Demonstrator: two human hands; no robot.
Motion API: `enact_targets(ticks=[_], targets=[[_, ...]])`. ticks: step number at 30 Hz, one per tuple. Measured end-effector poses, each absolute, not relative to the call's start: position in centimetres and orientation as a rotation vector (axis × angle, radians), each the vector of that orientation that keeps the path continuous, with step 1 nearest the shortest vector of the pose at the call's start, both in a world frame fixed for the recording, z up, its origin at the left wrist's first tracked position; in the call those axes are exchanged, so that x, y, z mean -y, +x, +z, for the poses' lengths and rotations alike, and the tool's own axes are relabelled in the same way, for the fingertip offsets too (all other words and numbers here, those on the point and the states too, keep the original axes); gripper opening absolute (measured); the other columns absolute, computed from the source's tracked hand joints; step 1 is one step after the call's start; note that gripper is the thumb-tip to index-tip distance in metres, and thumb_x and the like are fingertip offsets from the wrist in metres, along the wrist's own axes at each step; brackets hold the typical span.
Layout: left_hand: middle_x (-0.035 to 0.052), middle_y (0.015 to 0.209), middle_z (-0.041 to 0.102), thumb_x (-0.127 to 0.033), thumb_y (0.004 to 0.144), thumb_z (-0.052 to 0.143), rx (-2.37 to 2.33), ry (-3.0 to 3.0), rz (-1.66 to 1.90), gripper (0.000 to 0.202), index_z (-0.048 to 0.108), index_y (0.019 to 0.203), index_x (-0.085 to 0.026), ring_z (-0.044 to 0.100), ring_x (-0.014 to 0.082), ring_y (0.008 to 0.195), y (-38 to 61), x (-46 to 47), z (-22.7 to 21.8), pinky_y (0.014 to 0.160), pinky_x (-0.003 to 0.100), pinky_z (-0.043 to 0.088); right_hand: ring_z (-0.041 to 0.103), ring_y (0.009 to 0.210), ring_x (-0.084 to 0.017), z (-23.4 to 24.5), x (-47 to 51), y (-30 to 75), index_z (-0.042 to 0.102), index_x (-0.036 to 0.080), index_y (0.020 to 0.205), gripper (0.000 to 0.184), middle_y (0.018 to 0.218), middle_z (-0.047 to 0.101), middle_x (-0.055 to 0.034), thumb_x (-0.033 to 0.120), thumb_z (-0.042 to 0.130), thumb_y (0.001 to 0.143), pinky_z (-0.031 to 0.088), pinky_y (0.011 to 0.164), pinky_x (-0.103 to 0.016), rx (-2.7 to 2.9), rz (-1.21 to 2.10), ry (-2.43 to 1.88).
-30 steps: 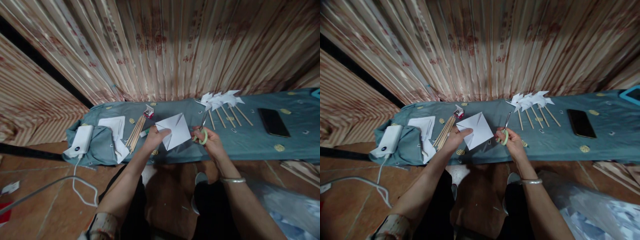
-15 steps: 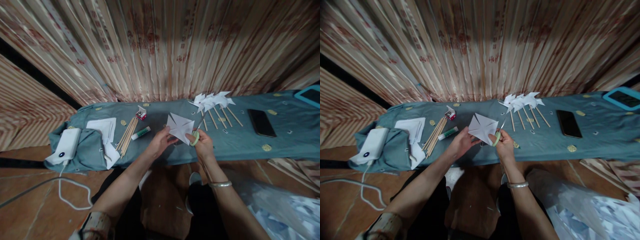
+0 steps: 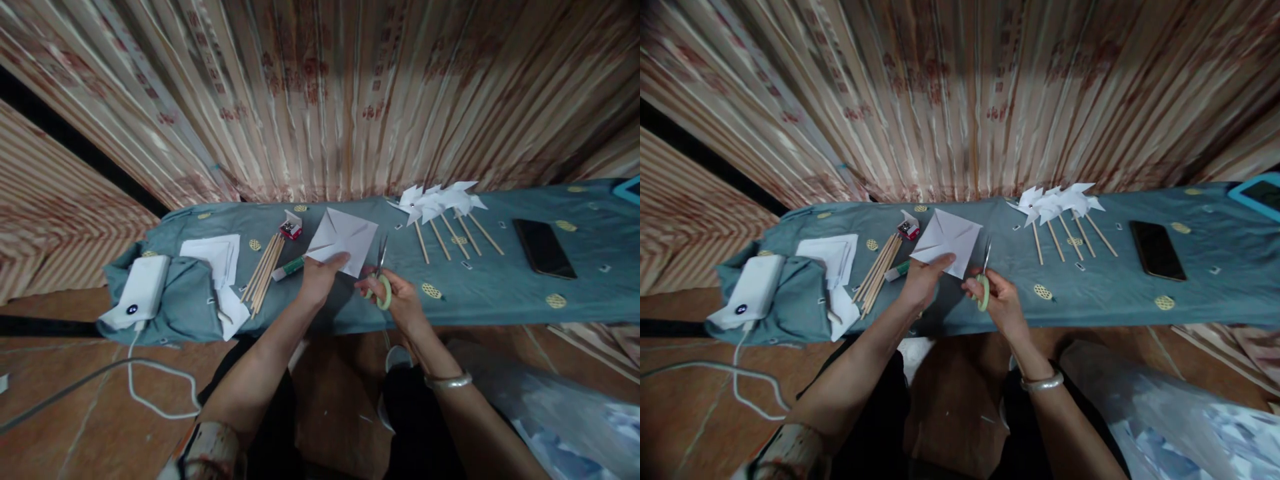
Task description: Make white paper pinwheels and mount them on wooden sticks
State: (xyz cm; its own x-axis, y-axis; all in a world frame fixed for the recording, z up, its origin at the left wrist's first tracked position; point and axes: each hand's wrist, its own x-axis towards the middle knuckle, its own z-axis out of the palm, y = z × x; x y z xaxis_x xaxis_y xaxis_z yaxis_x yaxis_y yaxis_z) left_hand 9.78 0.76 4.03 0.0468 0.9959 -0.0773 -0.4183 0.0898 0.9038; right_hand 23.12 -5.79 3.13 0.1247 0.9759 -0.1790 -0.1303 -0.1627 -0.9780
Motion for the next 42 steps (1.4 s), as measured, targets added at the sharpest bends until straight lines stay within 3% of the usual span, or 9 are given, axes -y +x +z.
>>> enact_targets(ticks=[4, 9, 18, 30, 42], targets=[[0.0059, 0.091, 0.075, -0.022, 0.058, 0.082, -0.944, 0.798, 1.361, 0.043, 0.070, 0.099, -0.019, 0.068, 0.0250, 0.085, 8.2, -1.4, 4.3, 0.083, 0.037, 0.051, 0.063, 0.067, -0.016, 2.8, 7.4, 22.7, 0.067, 0.019, 0.098, 0.048, 0.081, 0.072, -0.0054, 0.058, 0.072, 0.070, 0.046, 0.056, -0.025, 1.116, 1.481, -1.295], [0.0046, 0.090, 0.075, -0.026, 0.058, 0.083, -0.939, 0.823, 1.380, 0.045, 0.070, 0.101, -0.021, 0.068, 0.0265, 0.088, 7.7, -1.2, 4.0, 0.084, 0.038, 0.050, 0.060, 0.065, -0.014, 2.5, 8.4, 22.5, 0.069, 0.020, 0.097, 0.048, 0.076, 0.068, -0.0023, 0.059, 0.072, 0.070, 0.047, 0.060, -0.027, 1.261, 1.593, -1.255], [0.0032, 0.087, 0.076, -0.021, 0.062, 0.079, -0.953, 0.896, 1.337, 0.047, 0.069, 0.108, -0.021, 0.069, 0.0224, 0.082, 7.8, -0.6, 3.4, 0.079, 0.034, 0.051, 0.057, 0.061, -0.014, 2.8, 8.2, 22.9, 0.071, 0.018, 0.093, 0.050, 0.070, 0.065, -0.0025, 0.062, 0.073, 0.069, 0.048, 0.059, -0.027, 1.236, 1.650, -1.274], [0.0027, 0.091, 0.076, -0.026, 0.062, 0.077, -1.014, 0.951, 1.294, 0.043, 0.070, 0.105, -0.026, 0.070, 0.0253, 0.084, 8.2, -0.2, 3.3, 0.080, 0.037, 0.052, 0.055, 0.058, -0.013, 2.7, 8.2, 22.8, 0.071, 0.018, 0.093, 0.049, 0.068, 0.065, -0.0024, 0.062, 0.071, 0.070, 0.046, 0.055, -0.027, 1.266, 1.593, -1.266], [0.0037, 0.094, 0.076, -0.023, 0.059, 0.079, -0.961, 0.905, 1.315, 0.048, 0.069, 0.105, -0.025, 0.070, 0.0257, 0.089, 8.2, -0.2, 3.5, 0.084, 0.037, 0.050, 0.058, 0.063, -0.014, 2.9, 8.3, 23.0, 0.071, 0.019, 0.094, 0.051, 0.072, 0.067, -0.0028, 0.063, 0.072, 0.068, 0.049, 0.061, -0.028, 1.252, 1.618, -1.267]])
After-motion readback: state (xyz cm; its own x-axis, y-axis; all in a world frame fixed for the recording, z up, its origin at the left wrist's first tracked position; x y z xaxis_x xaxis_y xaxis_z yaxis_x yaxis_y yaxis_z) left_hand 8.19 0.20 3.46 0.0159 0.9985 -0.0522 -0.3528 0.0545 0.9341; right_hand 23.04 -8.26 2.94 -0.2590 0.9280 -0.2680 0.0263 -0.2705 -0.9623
